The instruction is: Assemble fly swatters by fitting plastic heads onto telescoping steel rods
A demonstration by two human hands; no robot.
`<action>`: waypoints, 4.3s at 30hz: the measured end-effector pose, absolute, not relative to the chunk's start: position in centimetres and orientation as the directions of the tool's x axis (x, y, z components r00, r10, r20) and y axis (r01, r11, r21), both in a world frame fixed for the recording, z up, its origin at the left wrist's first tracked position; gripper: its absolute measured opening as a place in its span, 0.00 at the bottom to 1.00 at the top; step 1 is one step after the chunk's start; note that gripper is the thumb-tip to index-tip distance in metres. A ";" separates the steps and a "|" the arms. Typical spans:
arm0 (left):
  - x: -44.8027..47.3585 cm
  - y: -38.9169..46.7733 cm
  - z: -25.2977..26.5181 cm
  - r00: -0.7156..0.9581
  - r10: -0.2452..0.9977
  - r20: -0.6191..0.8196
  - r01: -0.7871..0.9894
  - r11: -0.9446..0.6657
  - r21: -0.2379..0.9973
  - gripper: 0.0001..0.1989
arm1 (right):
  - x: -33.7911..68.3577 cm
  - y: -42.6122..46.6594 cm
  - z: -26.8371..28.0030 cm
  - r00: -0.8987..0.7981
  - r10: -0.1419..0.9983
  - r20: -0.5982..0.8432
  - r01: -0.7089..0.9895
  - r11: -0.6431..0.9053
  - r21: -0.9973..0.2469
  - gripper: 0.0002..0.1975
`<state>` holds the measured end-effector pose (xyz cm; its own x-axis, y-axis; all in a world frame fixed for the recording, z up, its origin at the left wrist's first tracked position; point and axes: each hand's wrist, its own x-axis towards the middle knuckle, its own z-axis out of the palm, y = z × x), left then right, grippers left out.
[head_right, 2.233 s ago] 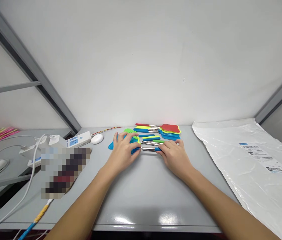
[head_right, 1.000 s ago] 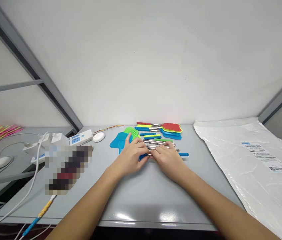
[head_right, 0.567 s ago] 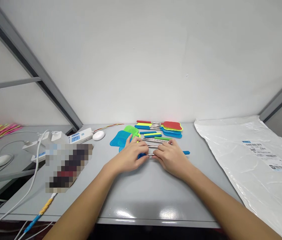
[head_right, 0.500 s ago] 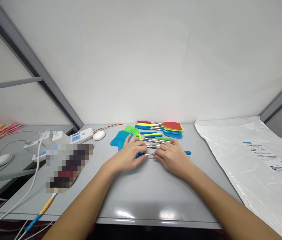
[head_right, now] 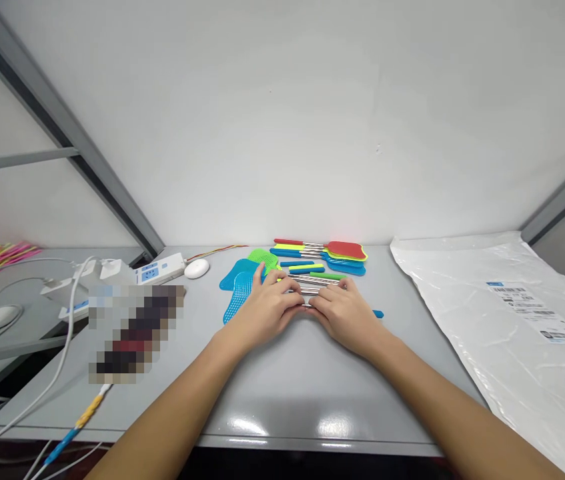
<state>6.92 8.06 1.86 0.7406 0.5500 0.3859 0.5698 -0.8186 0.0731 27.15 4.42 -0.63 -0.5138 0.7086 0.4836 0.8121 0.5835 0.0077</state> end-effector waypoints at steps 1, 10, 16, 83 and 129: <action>6.9 8.1 1.9 0.743 0.545 0.388 0.566 -0.821 0.070 0.09 | 27.2 4.4 -0.6 -0.518 0.707 0.481 0.810 0.586 0.010 0.14; 5.2 9.1 2.8 0.715 0.583 0.387 0.599 -0.795 0.091 0.09 | 27.4 4.3 0.0 -0.512 0.722 0.465 0.822 0.569 0.022 0.15; 5.5 9.0 2.6 0.680 0.609 0.408 0.639 -0.765 0.078 0.08 | 27.6 4.4 -0.2 -0.494 0.729 0.475 0.839 0.543 0.039 0.14; 10.1 5.7 0.5 0.647 0.610 0.457 0.692 -0.721 -0.017 0.13 | 28.1 4.7 -1.3 -0.292 0.854 0.430 0.873 0.422 -0.246 0.11; 7.0 9.3 1.6 0.677 0.603 0.421 0.667 -0.745 -0.005 0.07 | 28.4 5.5 -0.6 -0.403 0.771 0.493 0.877 0.479 -0.033 0.15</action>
<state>7.04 9.31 1.60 0.6774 0.6032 0.4211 0.6668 -0.7452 -0.0053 28.43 5.48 -0.59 -0.4031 0.7709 0.4931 0.8770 0.4794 -0.0326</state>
